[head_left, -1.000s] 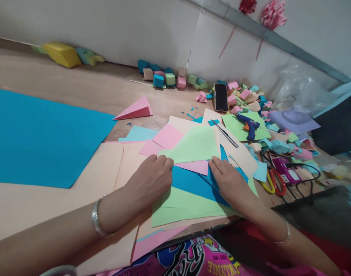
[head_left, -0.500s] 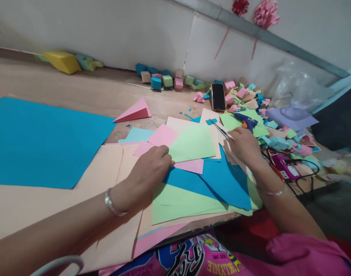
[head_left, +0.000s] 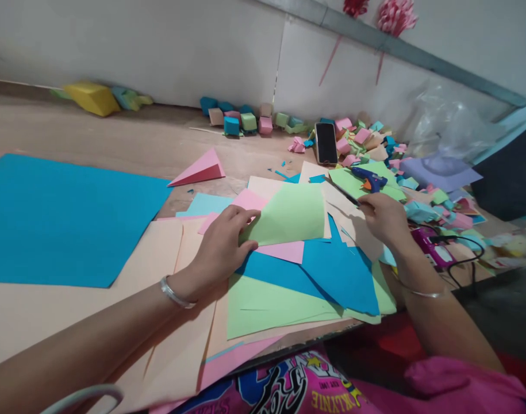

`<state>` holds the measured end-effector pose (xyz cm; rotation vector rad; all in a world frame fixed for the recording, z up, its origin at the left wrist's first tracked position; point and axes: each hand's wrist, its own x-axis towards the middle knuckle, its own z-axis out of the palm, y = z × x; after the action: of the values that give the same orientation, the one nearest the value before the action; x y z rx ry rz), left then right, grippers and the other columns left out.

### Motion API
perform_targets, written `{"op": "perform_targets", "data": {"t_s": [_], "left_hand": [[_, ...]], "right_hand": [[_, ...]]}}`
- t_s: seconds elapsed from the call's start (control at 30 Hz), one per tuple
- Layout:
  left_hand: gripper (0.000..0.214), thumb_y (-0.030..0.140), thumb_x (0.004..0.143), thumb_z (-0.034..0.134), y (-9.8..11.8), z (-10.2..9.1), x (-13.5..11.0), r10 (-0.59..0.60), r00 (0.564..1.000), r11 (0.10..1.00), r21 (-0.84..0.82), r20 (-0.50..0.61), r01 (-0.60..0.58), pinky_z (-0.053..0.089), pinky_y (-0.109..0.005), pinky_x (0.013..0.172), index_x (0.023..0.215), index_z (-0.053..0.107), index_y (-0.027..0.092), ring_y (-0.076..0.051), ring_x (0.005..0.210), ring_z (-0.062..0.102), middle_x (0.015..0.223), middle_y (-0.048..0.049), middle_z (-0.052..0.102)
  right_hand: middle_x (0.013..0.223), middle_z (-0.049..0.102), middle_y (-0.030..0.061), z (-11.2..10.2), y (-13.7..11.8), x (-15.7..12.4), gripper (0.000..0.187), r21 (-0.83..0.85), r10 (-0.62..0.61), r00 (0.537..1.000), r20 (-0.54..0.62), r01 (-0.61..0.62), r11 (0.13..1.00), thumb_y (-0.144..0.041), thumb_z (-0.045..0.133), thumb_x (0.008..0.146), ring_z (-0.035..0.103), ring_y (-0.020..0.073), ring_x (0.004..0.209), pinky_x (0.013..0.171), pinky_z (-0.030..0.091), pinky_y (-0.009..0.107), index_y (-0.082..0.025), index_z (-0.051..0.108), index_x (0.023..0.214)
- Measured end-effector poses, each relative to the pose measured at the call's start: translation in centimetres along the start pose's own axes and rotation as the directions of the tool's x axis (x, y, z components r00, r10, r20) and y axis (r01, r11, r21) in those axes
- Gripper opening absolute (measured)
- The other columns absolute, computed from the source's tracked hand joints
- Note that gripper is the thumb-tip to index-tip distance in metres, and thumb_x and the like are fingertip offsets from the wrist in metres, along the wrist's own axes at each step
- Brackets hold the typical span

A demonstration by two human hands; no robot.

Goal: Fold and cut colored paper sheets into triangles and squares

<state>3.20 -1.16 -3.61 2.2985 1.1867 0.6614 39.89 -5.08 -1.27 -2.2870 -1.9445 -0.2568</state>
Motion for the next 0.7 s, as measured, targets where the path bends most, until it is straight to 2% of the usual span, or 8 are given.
{"op": "perform_targets", "data": {"t_s": [0.07, 0.2, 0.27, 0.33, 0.43, 0.6, 0.67, 0.7], "left_hand": [[0.048, 0.014, 0.073, 0.072, 0.1, 0.0, -0.1, -0.019, 1.0, 0.999, -0.044, -0.022, 0.018, 0.048, -0.034, 0.075, 0.116, 0.053, 0.021, -0.02, 0.09, 0.056, 0.108, -0.0051, 0.056], [0.054, 0.014, 0.075, 0.068, 0.3, 0.0, -0.1, -0.085, 0.996, 0.991, -0.109, -0.011, 0.083, 0.044, -0.031, 0.066, 0.124, 0.048, 0.021, -0.017, 0.077, 0.054, 0.087, -0.0003, 0.054], [0.04, 0.014, 0.077, 0.063, 0.3, -0.1, 0.0, -0.04, 0.999, 0.995, -0.089, 0.029, 0.042, 0.042, -0.03, 0.064, 0.116, 0.055, 0.02, -0.016, 0.072, 0.052, 0.08, 0.0008, 0.052], [0.021, 0.015, 0.079, 0.059, 0.2, -0.2, 0.0, 0.005, 0.999, 0.997, -0.071, 0.049, -0.001, 0.04, -0.03, 0.063, 0.1, 0.06, 0.019, -0.016, 0.072, 0.052, 0.079, -0.0002, 0.055], [0.003, 0.019, 0.081, 0.057, 0.0, -0.3, 0.0, 0.032, 0.997, 0.995, -0.091, 0.066, -0.026, 0.041, -0.03, 0.065, 0.084, 0.058, 0.019, -0.017, 0.075, 0.055, 0.082, -0.0015, 0.06], [0.014, 0.025, 0.086, 0.055, 0.1, -0.4, 0.0, 0.02, 0.995, 0.998, -0.059, 0.093, -0.014, 0.041, -0.03, 0.064, 0.074, 0.057, 0.018, -0.018, 0.073, 0.056, 0.076, -0.0011, 0.061], [0.015, 0.028, 0.089, 0.053, 0.3, -0.3, -0.1, -0.009, 0.995, 0.999, -0.029, 0.104, 0.012, 0.042, -0.03, 0.065, 0.079, 0.06, 0.018, -0.018, 0.073, 0.057, 0.077, -0.0014, 0.062], [0.013, 0.028, 0.09, 0.054, 0.4, -0.2, -0.1, -0.023, 0.995, 1.0, -0.009, 0.093, 0.024, 0.044, -0.031, 0.066, 0.09, 0.062, 0.018, -0.019, 0.075, 0.058, 0.081, -0.002, 0.064]], "right_hand": [[0.104, 0.071, 0.0092, -0.4, 0.8, -1.5, 0.028, 0.068, -0.016, 1.0, 0.011, 0.015, 0.998, -0.023, 0.047, 0.086, 0.064, 0.0235, 0.095, 0.077, 0.047, 0.032, -0.019, 0.071, 0.099], [0.1, 0.074, 0.0062, -0.1, 1.8, -3.8, 0.027, 0.206, -0.023, 0.999, 0.028, 0.017, 0.979, -0.027, 0.049, 0.085, 0.067, 0.0217, 0.086, 0.073, 0.049, 0.031, -0.02, 0.072, 0.097], [0.099, 0.074, 0.0062, 0.0, 1.9, -4.5, 0.026, 0.283, -0.015, 1.0, 0.026, 0.007, 0.959, -0.028, 0.05, 0.084, 0.067, 0.0224, 0.085, 0.072, 0.05, 0.033, -0.021, 0.072, 0.095], [0.098, 0.074, 0.0063, 0.0, 1.7, -4.8, 0.025, 0.352, -0.026, 0.999, 0.029, 0.015, 0.936, -0.028, 0.051, 0.084, 0.067, 0.0232, 0.086, 0.073, 0.05, 0.034, -0.021, 0.073, 0.094], [0.096, 0.074, 0.0063, -0.3, 1.4, -5.2, 0.024, 0.402, -0.084, 0.994, 0.067, 0.05, 0.914, -0.03, 0.052, 0.085, 0.067, 0.0234, 0.086, 0.073, 0.05, 0.034, -0.022, 0.073, 0.093], [0.095, 0.074, 0.0059, -0.5, 1.2, -5.7, 0.025, 0.459, -0.22, 0.964, 0.152, 0.128, 0.879, -0.026, 0.049, 0.088, 0.067, 0.0216, 0.088, 0.078, 0.051, 0.033, -0.022, 0.073, 0.092], [0.095, 0.074, 0.0059, -0.6, 1.2, -5.8, 0.025, 0.47, -0.269, 0.948, 0.17, 0.162, 0.868, -0.024, 0.048, 0.089, 0.067, 0.0209, 0.089, 0.08, 0.051, 0.032, -0.022, 0.073, 0.092], [0.095, 0.074, 0.0062, -0.7, 1.1, -5.9, 0.026, 0.468, -0.288, 0.942, 0.174, 0.178, 0.866, -0.023, 0.047, 0.09, 0.067, 0.0206, 0.089, 0.08, 0.051, 0.032, -0.022, 0.073, 0.092]]}}
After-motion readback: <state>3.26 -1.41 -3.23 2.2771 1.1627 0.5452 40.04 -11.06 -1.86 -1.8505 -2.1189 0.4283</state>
